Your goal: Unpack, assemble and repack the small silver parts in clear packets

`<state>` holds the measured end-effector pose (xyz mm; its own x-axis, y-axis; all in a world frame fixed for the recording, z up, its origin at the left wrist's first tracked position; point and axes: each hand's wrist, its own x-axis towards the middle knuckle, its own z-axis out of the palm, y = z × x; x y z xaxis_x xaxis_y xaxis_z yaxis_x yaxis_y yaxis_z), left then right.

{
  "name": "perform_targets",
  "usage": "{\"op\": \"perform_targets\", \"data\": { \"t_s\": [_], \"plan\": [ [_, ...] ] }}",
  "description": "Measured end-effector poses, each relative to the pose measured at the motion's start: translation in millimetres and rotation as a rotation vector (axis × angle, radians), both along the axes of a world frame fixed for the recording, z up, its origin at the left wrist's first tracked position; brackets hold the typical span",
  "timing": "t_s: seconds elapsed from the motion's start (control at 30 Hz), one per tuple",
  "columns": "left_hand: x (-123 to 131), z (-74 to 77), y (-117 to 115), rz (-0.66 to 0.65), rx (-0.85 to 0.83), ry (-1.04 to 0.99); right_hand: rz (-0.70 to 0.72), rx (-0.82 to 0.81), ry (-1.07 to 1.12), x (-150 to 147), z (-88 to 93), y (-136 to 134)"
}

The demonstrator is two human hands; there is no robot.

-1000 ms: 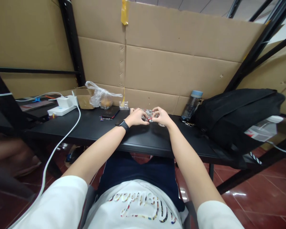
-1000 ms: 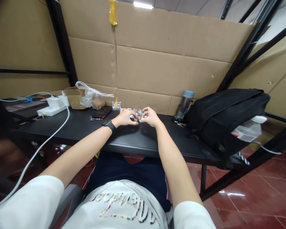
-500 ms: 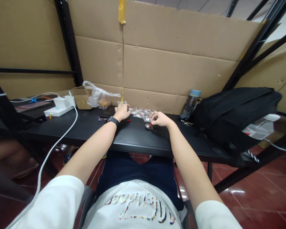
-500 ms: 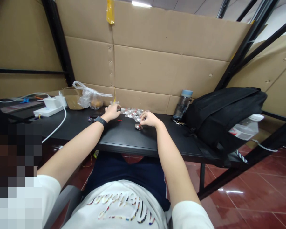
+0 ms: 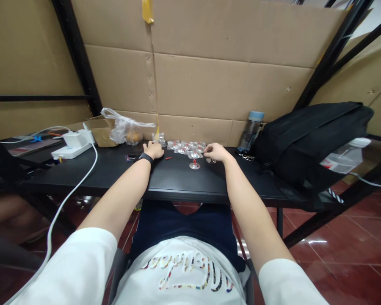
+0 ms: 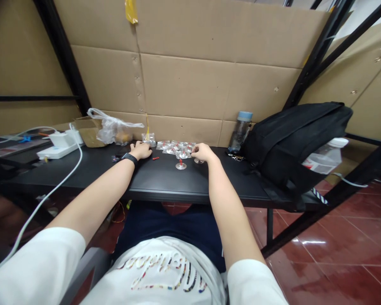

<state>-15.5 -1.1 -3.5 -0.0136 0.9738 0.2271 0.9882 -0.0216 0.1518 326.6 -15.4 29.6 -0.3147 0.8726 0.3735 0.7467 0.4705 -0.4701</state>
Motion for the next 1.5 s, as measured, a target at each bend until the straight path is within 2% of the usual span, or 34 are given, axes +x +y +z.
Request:
{"op": "perform_targets", "data": {
  "t_s": [0.13, 0.4, 0.57, 0.67, 0.77, 0.9, 1.0, 1.1, 1.27, 1.37, 1.5],
  "plan": [
    [-2, -1.1, 1, 0.01, 0.025, -0.02, -0.096, -0.044, -0.032, 9, -3.7, 6],
    [1, -2.0, 3, 0.007, -0.012, -0.007, -0.01, -0.318, -0.02, 15, -10.2, 11],
    [1, -2.4, 0, 0.01, 0.018, 0.01, 0.027, -0.313, -0.025, 17, -12.1, 13],
    [3, 0.6, -4, -0.011, 0.086, 0.006, -0.001, -0.296, -0.051, 18, -11.0, 13],
    [11, 5.6, -10, -0.053, 0.243, -0.016, -0.062, -0.347, -0.098, 21, -7.1, 11],
    [28, 7.0, -16, -0.221, 0.348, 0.004, -0.104, -0.356, -0.168, 23, -0.9, 5],
    [42, 2.9, -18, -0.382, 0.292, 0.049, -0.089, -0.375, -0.177, 21, 1.8, 1],
    [48, 1.8, -21, -0.451, 0.246, 0.055, -0.058, -0.398, -0.177, 19, 3.3, -3],
    [36, 17.8, -36, -0.387, 0.22, 0.074, -0.08, -0.389, -0.225, 15, 5.2, -5],
    [26, 27.3, -42, -0.351, 0.097, 0.085, -0.099, -0.378, -0.242, 14, 5.6, -4],
    [22, 28.9, -42, -0.278, -0.06, 0.067, -0.065, -0.394, -0.252, 15, 5.4, -3]
  ]
}}
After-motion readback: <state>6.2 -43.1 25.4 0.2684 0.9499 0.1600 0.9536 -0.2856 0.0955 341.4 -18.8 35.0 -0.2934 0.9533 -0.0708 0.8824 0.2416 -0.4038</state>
